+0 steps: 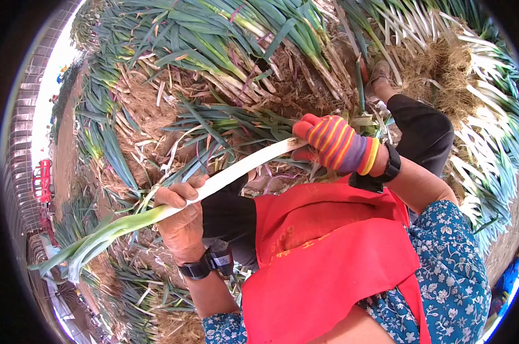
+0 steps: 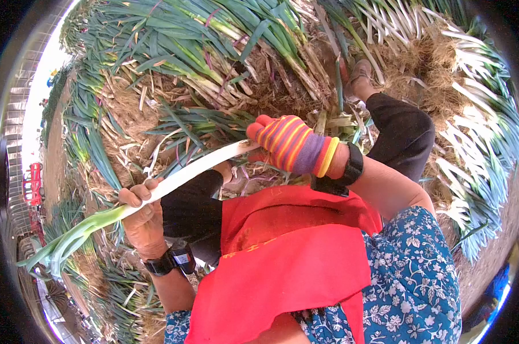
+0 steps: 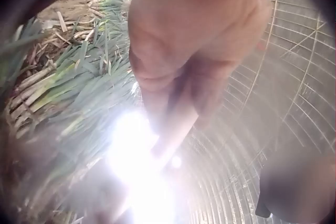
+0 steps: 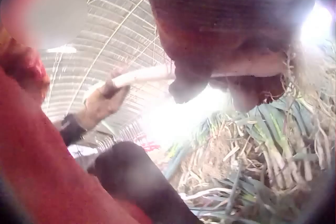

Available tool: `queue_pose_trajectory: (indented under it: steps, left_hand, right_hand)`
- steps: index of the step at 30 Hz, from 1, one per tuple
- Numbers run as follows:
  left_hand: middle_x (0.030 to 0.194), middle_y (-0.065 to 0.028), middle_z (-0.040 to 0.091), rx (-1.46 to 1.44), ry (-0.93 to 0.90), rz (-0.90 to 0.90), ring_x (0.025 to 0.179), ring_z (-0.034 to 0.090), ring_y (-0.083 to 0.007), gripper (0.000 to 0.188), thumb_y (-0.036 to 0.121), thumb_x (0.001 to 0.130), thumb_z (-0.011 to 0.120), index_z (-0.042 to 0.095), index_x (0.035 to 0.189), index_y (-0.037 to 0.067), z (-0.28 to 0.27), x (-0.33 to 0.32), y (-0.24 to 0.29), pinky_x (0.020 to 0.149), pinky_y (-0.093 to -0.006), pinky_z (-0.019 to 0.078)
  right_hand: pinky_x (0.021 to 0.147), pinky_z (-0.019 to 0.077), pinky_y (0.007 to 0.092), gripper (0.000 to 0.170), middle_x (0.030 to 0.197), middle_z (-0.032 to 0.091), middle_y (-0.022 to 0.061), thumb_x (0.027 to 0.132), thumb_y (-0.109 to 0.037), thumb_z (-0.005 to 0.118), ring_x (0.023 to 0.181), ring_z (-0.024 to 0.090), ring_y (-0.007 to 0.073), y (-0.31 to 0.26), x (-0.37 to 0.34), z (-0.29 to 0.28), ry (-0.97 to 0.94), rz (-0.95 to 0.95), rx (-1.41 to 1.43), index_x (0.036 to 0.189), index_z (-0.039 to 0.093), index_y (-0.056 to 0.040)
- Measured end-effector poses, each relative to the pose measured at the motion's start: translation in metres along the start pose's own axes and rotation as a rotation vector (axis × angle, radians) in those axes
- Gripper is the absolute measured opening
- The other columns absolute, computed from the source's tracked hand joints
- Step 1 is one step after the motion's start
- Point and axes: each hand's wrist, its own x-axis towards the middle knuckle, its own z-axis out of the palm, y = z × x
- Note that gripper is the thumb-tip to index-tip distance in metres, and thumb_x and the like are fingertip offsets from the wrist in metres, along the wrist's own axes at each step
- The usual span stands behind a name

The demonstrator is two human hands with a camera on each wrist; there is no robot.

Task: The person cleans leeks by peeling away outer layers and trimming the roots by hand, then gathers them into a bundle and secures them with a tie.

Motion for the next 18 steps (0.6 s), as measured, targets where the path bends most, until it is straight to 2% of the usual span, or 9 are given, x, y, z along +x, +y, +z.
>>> queue_pose_trajectory:
  steps: [2, 5, 7, 9, 10, 13, 14, 15, 18]
  left_hand:
    - [0.085, -0.0044, 0.057, -0.067, 0.05, -0.01, 0.102, 0.054, -0.0271, 0.027, -0.005, 0.068, 0.07, 0.051, 0.082, 0.009, -0.005, -0.002, 0.002, 0.101, -0.0477, 0.0364]
    - [0.083, -0.0038, 0.055, -0.151, 0.052, -0.045, 0.101, 0.054, -0.0263, 0.027, -0.005, 0.068, 0.069, 0.05, 0.081, 0.01, -0.014, -0.011, 0.001, 0.102, -0.0475, 0.0356]
    - [0.083, -0.0039, 0.055, -0.198, 0.045, -0.042, 0.101, 0.054, -0.0262, 0.028, -0.005, 0.068, 0.069, 0.05, 0.082, 0.01, -0.016, -0.014, -0.009, 0.102, -0.0475, 0.0351]
    - [0.082, -0.004, 0.054, -0.225, 0.037, -0.035, 0.101, 0.054, -0.026, 0.028, -0.006, 0.069, 0.068, 0.05, 0.083, 0.01, -0.02, -0.016, -0.013, 0.102, -0.0474, 0.0346]
    - [0.084, -0.007, 0.058, -0.227, 0.045, -0.031, 0.101, 0.055, -0.0288, 0.026, -0.006, 0.068, 0.068, 0.052, 0.082, 0.008, -0.02, -0.016, -0.015, 0.101, -0.0496, 0.0352]
    - [0.086, -0.0098, 0.062, -0.216, 0.081, -0.029, 0.101, 0.056, -0.0311, 0.023, -0.005, 0.068, 0.069, 0.055, 0.082, 0.007, -0.018, -0.015, -0.015, 0.1, -0.0516, 0.0351]
    - [0.087, -0.01, 0.062, -0.226, 0.097, -0.028, 0.101, 0.056, -0.0311, 0.023, -0.005, 0.069, 0.069, 0.055, 0.082, 0.007, -0.018, -0.016, -0.015, 0.1, -0.0513, 0.0346]
    - [0.087, -0.0103, 0.062, -0.236, 0.112, -0.029, 0.101, 0.056, -0.0311, 0.023, -0.005, 0.069, 0.068, 0.055, 0.082, 0.007, -0.018, -0.016, -0.015, 0.1, -0.0511, 0.0342]
    - [0.089, -0.0112, 0.062, -0.166, 0.092, -0.027, 0.101, 0.056, -0.0317, 0.022, -0.006, 0.069, 0.068, 0.055, 0.082, 0.007, -0.013, -0.015, -0.013, 0.1, -0.0506, 0.0337]
  right_hand:
    - [0.07, 0.0469, 0.039, 0.044, 0.094, 0.06, 0.018, 0.077, -0.024, 0.069, 0.084, 0.06, 0.0313, 0.001, -0.002, -0.003, 0.05, -0.123, 0.232, 0.115, 0.056, -0.0043]
    - [0.068, 0.0472, 0.0371, 0.038, 0.092, 0.062, 0.0167, 0.079, -0.022, 0.068, 0.08, 0.06, 0.0321, 0.007, -0.007, -0.003, -0.092, -0.155, 0.648, 0.11, 0.06, -0.0027]
    - [0.063, 0.0477, 0.0326, 0.03, 0.085, 0.064, 0.0143, 0.082, -0.022, 0.065, 0.073, 0.062, 0.0251, 0.004, -0.012, -0.017, -0.077, -0.141, 0.649, 0.104, 0.063, -0.0011]
    - [0.06, 0.047, 0.0286, 0.025, 0.074, 0.065, 0.0115, 0.085, -0.021, 0.061, 0.067, 0.061, 0.0157, 0.001, -0.008, -0.023, -0.374, 0.255, 1.005, 0.1, 0.064, -0.0004]
    - [0.057, 0.0451, 0.0255, 0.022, 0.067, 0.063, 0.0097, 0.087, -0.019, 0.058, 0.061, 0.057, 0.0098, 0.002, -0.008, -0.018, -0.314, 0.184, 1.051, 0.096, 0.065, 0.0003]
    - [0.053, 0.0473, 0.0264, 0.025, 0.068, 0.062, 0.0092, 0.086, -0.022, 0.06, 0.056, 0.056, 0.0102, 0.003, -0.007, 0.003, -0.107, 0.098, 0.88, 0.094, 0.064, 0.0012]
    - [0.055, 0.0472, 0.0325, 0.022, 0.07, 0.06, 0.0141, 0.086, -0.022, 0.058, 0.057, 0.058, 0.0219, 0.003, -0.009, 0.011, 0.067, -0.048, 0.682, 0.091, 0.063, -0.0015]
    - [0.055, 0.0472, 0.0325, 0.022, 0.07, 0.06, 0.0141, 0.086, -0.022, 0.058, 0.057, 0.058, 0.0219, 0.001, -0.009, 0.015, 0.066, -0.047, 0.683, 0.091, 0.063, -0.0015]
    - [0.058, 0.0451, 0.0418, 0.014, 0.069, 0.055, 0.0156, 0.083, -0.017, 0.056, 0.071, 0.056, 0.0379, -0.01, -0.008, 0.016, 0.365, -0.137, 0.413, 0.081, 0.059, -0.0043]
